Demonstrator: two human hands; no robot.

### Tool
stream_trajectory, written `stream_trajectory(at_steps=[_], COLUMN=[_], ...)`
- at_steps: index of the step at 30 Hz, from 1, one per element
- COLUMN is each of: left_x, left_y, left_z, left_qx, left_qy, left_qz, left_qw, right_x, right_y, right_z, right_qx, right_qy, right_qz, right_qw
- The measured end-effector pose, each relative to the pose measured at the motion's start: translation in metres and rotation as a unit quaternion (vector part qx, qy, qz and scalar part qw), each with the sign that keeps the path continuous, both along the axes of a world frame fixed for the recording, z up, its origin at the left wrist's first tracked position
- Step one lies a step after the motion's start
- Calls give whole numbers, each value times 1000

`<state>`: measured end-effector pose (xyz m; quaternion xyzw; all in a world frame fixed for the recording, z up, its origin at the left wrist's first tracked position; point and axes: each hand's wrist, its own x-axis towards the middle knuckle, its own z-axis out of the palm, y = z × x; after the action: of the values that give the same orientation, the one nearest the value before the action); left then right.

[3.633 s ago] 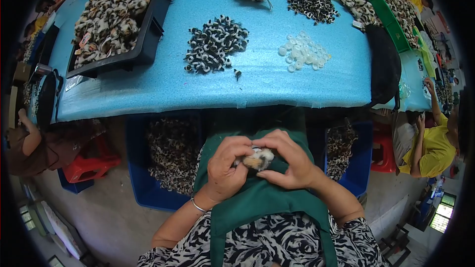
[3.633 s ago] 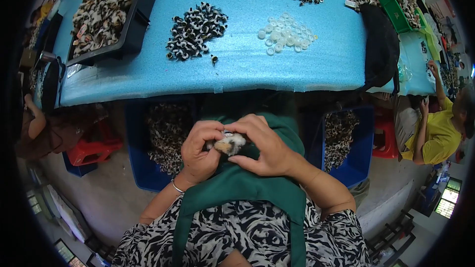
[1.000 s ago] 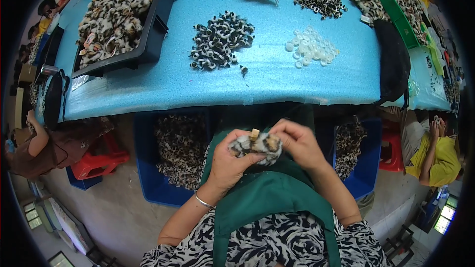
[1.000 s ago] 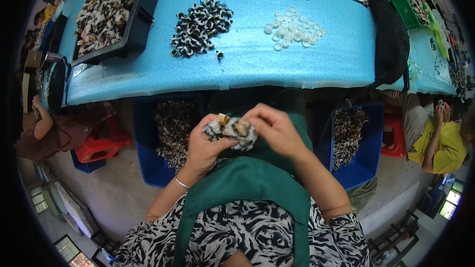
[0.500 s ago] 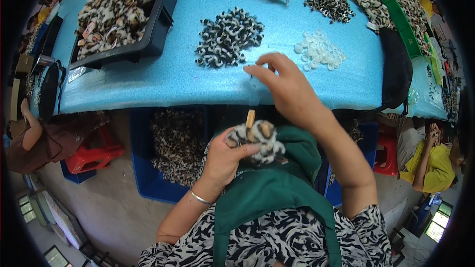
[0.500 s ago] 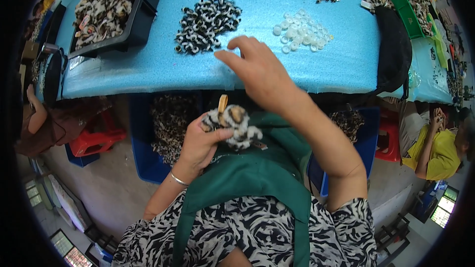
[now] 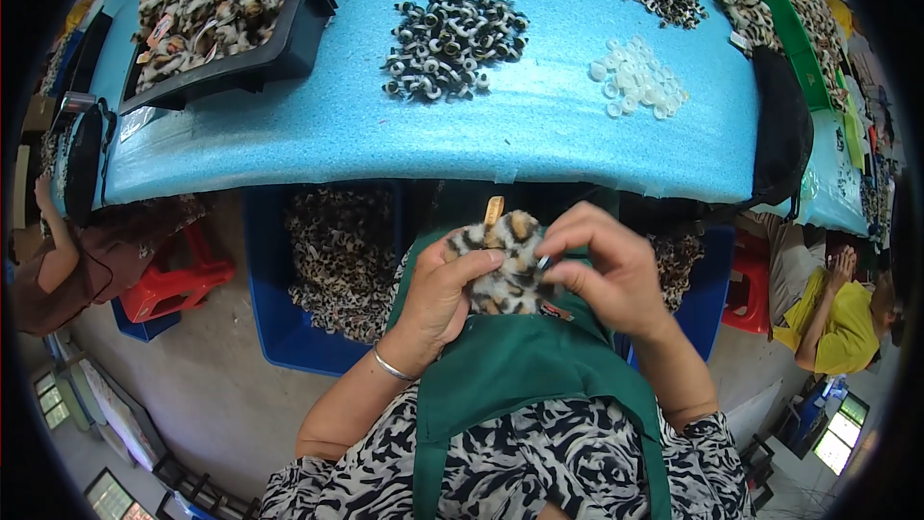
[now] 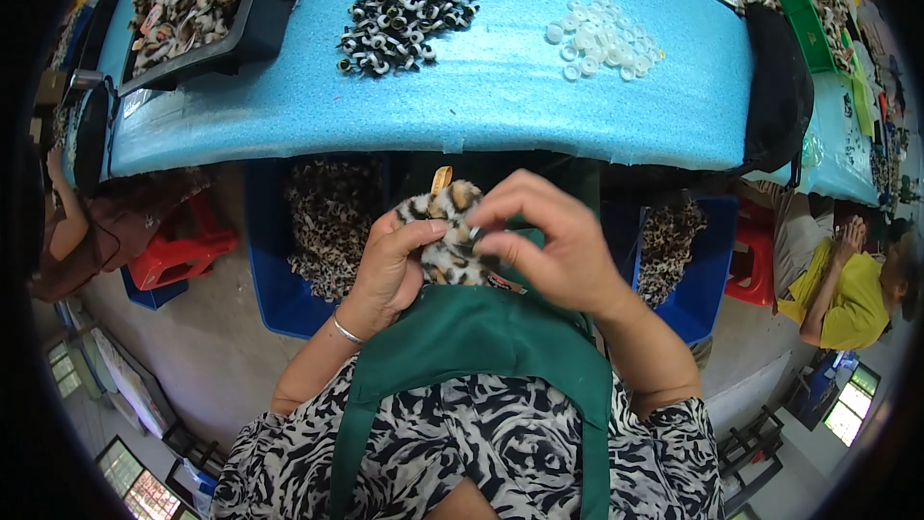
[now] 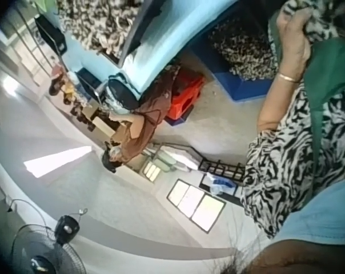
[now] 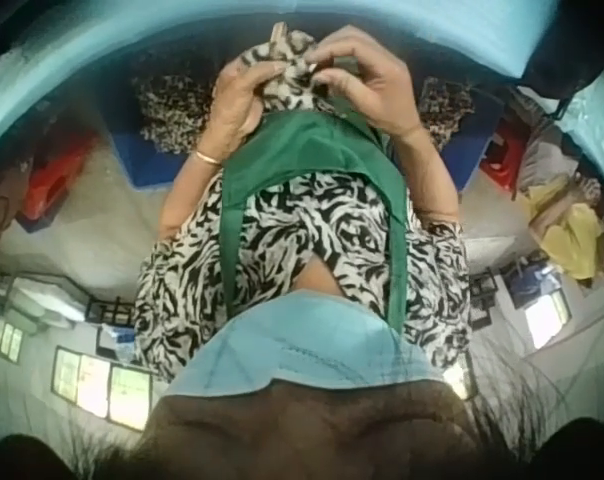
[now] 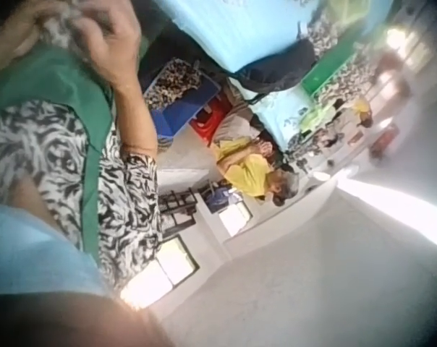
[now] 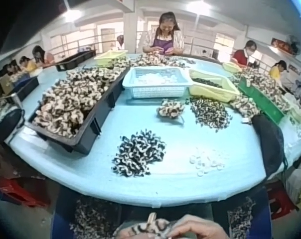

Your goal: Assembling small plastic components such as eyes and backings onto fabric toy parts at a manufacturing workbench.

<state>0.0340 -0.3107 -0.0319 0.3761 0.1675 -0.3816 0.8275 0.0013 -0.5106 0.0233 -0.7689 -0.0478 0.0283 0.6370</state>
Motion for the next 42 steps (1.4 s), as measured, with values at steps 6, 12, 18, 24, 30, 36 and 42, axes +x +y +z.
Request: stream_trajectory(at_steps=[6, 12, 18, 24, 30, 36, 42], left_x=[-3, -12, -12, -10, -14, -15, -11], left_y=[-8, -8, -7, -10, -17, -15, -11], left_z=[16, 3, 11, 15, 12, 11, -1], left_qx=[3, 34, -14, 2, 75, 193, 112], left_qy=[-28, -35, 37, -14, -96, -291, -406], left_qz=[-89, -72, -49, -50, -32, -86, -83], left_qw=[996, 996, 998, 999, 992, 933, 903], right_x=[-18, -26, -31, -25, -26, -25, -19], right_y=[-1, -1, 6, 4, 5, 1, -5], right_z=[-26, -27, -26, -22, -18, -35, -31], right_qx=[-91, 114, -39, 124, 25, 33, -5], right_qy=[-56, 25, 30, 30, 71, 60, -3], right_qz=[-25, -21, -20, -20, -40, -79, -45], right_qw=[994, 993, 999, 992, 996, 995, 999])
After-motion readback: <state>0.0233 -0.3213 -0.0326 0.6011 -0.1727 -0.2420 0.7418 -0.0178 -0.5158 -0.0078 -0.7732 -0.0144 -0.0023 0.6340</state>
